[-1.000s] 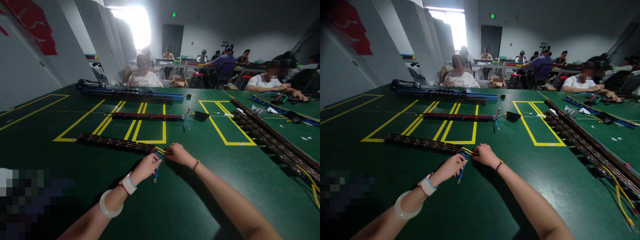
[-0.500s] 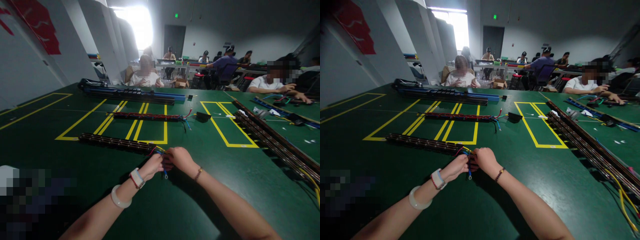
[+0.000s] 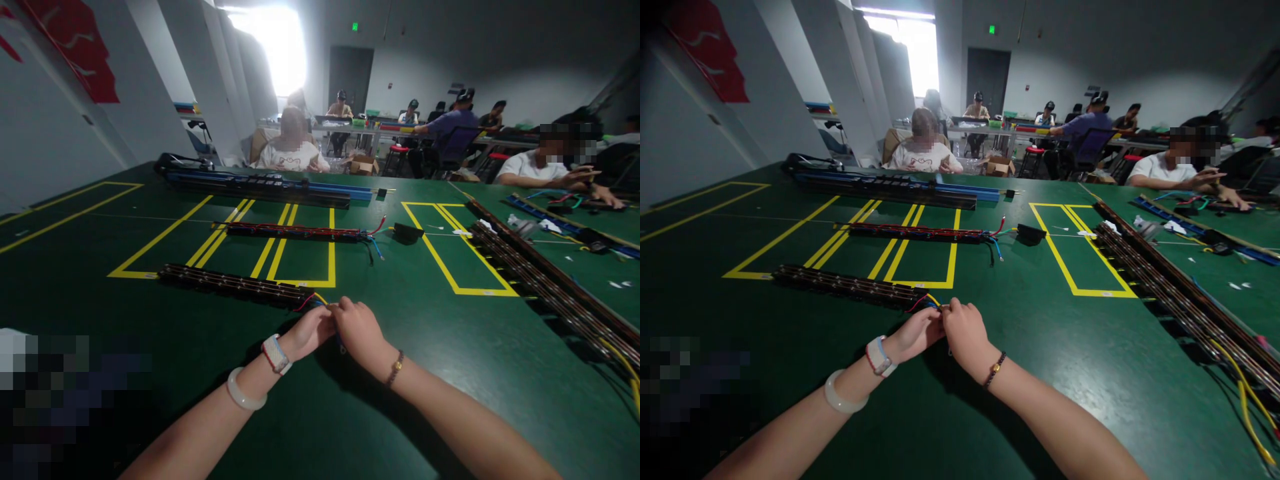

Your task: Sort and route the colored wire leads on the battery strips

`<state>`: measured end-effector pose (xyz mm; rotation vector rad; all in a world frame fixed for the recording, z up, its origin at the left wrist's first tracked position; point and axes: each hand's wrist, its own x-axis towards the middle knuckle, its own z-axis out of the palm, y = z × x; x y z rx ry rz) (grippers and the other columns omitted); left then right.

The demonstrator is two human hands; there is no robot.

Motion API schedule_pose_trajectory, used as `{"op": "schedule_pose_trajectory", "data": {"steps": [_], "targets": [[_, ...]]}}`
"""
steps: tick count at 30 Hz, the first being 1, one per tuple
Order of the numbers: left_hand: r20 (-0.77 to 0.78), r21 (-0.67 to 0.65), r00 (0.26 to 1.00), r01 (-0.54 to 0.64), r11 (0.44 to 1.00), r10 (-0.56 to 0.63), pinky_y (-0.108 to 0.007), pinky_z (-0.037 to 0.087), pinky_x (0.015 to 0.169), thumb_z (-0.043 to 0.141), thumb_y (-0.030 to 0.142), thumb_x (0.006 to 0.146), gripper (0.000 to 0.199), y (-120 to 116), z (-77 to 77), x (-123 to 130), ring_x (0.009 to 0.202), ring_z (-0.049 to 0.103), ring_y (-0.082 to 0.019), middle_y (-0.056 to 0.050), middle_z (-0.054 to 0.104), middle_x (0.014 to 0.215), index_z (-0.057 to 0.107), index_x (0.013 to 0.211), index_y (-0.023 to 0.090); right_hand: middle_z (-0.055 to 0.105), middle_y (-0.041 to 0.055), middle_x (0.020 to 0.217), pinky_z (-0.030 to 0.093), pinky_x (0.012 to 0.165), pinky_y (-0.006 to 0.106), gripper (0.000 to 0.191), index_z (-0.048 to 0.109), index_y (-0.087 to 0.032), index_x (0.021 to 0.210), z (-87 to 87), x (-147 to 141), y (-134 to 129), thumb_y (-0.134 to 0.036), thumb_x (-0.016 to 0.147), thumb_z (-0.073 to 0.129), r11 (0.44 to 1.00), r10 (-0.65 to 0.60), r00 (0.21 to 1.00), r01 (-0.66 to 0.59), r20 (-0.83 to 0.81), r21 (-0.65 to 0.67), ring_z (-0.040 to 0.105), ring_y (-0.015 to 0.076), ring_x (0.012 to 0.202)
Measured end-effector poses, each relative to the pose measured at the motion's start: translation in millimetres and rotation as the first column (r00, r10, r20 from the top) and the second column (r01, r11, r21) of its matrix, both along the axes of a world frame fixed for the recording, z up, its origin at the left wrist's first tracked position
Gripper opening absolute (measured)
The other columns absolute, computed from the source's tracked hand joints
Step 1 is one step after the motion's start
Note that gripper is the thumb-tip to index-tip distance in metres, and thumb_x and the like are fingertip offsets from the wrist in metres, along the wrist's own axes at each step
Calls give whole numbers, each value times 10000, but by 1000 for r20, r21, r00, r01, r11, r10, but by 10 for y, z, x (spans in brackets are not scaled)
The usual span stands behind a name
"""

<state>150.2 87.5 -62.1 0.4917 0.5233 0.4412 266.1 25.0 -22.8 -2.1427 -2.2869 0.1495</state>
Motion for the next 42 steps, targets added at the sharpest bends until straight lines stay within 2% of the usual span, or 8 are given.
{"op": "schedule_pose_trajectory", "data": {"steps": [5,9,13,18,25,33,37,42], "targets": [[81,19,997,-3,1000,1,-271,438,833,467,60,675,230,-25,-55,41,903,585,-183,-87,631,872,622,841,92,559,119,1031,392,822,327,288,603,-133,1095,-61,-66,-64,-140,892,399,999,-14,996,17,-93,30,529,201,925],[103,13,995,-8,1000,6,-294,438,851,468,137,760,310,-41,-41,35,957,581,-210,-117,632,972,627,1019,75,555,100,1045,380,860,304,282,616,-171,1102,-13,38,-85,-226,879,452,1000,29,969,-29,-245,1,501,189,962],[24,3,998,-51,999,50,-294,425,888,463,227,879,403,-45,-12,39,1045,561,-210,-127,604,1114,519,1257,100,551,101,1058,410,822,277,371,545,-164,1204,-4,90,-83,-232,842,499,998,-10,950,-9,-313,-56,526,175,921],[7,15,996,-85,996,85,-286,383,972,476,201,907,522,-66,24,47,1122,531,-175,-84,569,1211,358,1416,221,521,107,1065,433,749,256,318,511,-122,1134,-67,14,-79,-146,819,484,995,-88,942,69,-324,-71,544,160,856],[-11,-2,994,-105,994,105,-284,407,956,469,231,919,475,-70,26,50,1072,555,-165,-76,598,1148,408,1390,225,453,103,1098,447,684,228,376,428,-128,1157,-124,19,-50,-96,788,492,993,-121,921,114,-369,-40,529,123,782],[-27,10,993,-115,993,116,-287,443,871,446,133,870,374,-28,-97,25,949,597,-180,-118,645,1023,563,1224,101,507,132,1086,453,821,290,366,506,-106,1158,-134,-10,-68,-25,822,386,997,-35,990,44,-136,65,530,176,921],[23,12,996,-82,997,82,-299,437,878,403,110,824,375,7,-144,4,963,592,-198,-136,649,1009,615,1129,56,544,130,1119,419,905,304,339,559,-143,1181,-63,36,-77,-154,868,429,1000,26,971,-25,-237,7,518,191,1051],[43,46,997,-68,997,66,-310,408,932,419,138,846,320,18,-160,-1,1018,574,-203,-134,650,1025,636,1069,60,617,88,1084,428,811,234,398,541,-188,1239,55,220,-48,-128,882,377,988,52,908,-107,-415,-111,595,141,931]]}}
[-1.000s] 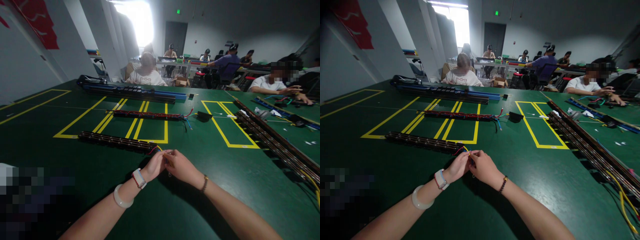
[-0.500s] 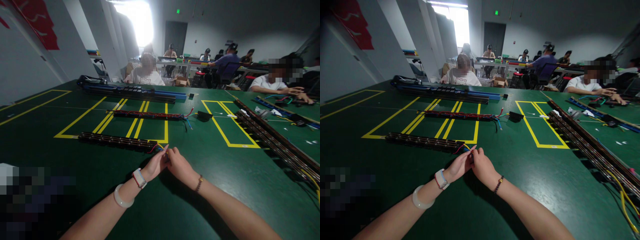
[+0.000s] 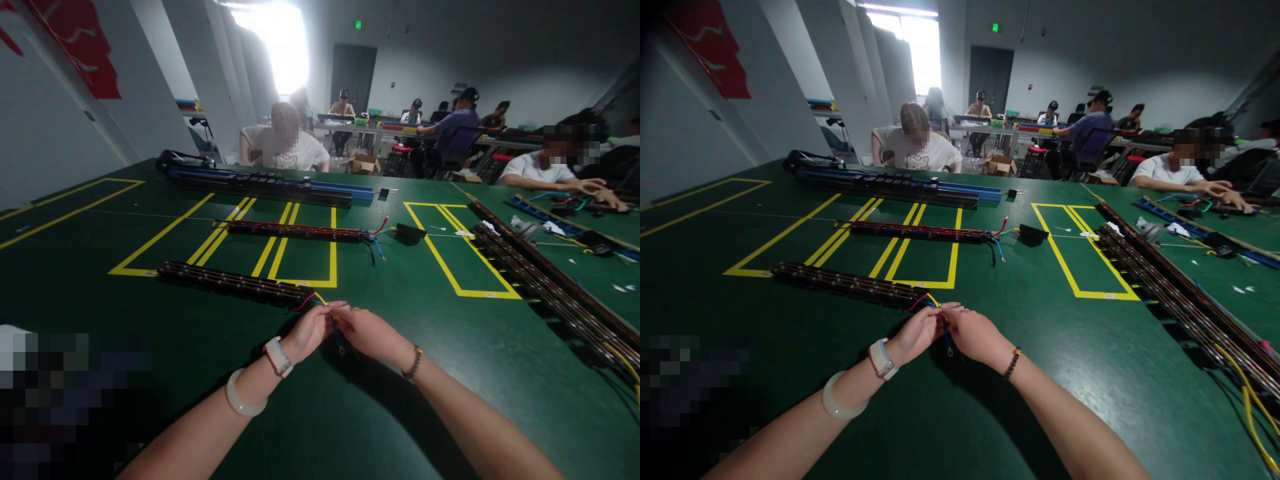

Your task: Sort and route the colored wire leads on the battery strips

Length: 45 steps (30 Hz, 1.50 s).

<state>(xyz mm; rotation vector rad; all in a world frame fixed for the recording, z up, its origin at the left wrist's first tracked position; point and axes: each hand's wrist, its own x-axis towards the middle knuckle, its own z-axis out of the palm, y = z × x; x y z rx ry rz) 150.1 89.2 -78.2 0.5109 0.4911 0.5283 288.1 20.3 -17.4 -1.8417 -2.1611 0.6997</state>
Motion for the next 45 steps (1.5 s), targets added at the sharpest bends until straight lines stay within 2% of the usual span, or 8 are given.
{"op": "schedule_pose_trajectory", "data": {"steps": [6,11,20,25,29,37,41,45], "targets": [[-36,94,999,-16,995,20,-325,413,940,515,183,888,186,-38,54,21,995,593,-195,-125,656,982,629,988,74,658,70,963,406,650,186,372,532,-155,1192,81,104,26,-147,820,518,988,-151,980,147,-130,-44,612,123,800],[-81,142,997,5,990,7,-318,457,879,512,209,907,166,-65,94,37,905,630,-185,-128,658,918,601,961,80,660,58,867,397,656,219,149,626,-160,969,81,233,131,-217,854,549,960,-279,955,279,100,13,610,149,782],[-219,225,974,-13,974,64,-264,506,656,466,193,917,110,-54,17,2,666,631,-150,-76,631,738,521,967,112,640,60,924,376,672,232,132,612,-157,895,-182,378,592,-266,885,538,920,-376,878,315,298,231,594,165,843],[-175,182,982,-44,982,76,-314,517,750,462,186,919,107,-30,3,12,730,650,-166,-115,647,815,521,952,103,630,87,895,373,737,257,193,626,-135,905,-303,369,629,-273,910,493,944,-309,870,233,383,232,575,167,835],[-93,102,994,-46,994,55,-397,466,910,412,148,934,130,-14,8,39,902,647,-196,-156,647,958,530,949,97,607,86,983,339,894,333,204,652,-170,962,-309,426,437,-308,908,511,915,-225,908,71,354,398,514,191,959],[-9,35,998,-63,997,63,-333,451,924,497,133,887,227,-1,30,30,988,607,-183,-122,628,1057,589,1094,115,563,40,1167,325,1013,328,252,625,-234,1094,-339,442,86,-221,951,418,775,321,888,-446,329,448,457,128,1094],[-9,-28,998,-66,997,66,-331,467,893,474,120,868,228,16,49,24,964,610,-190,-117,641,1010,611,1050,109,576,37,1185,327,1015,310,242,638,-216,1051,-347,430,165,-251,956,418,780,364,900,-434,238,451,456,123,1156],[1,-37,997,-83,996,84,-358,478,874,453,116,865,164,9,12,45,930,619,-205,-127,649,943,606,920,96,622,56,1066,358,926,266,257,618,-179,1079,-215,298,347,-288,958,419,838,193,981,-163,-4,521,523,120,1035]]}}
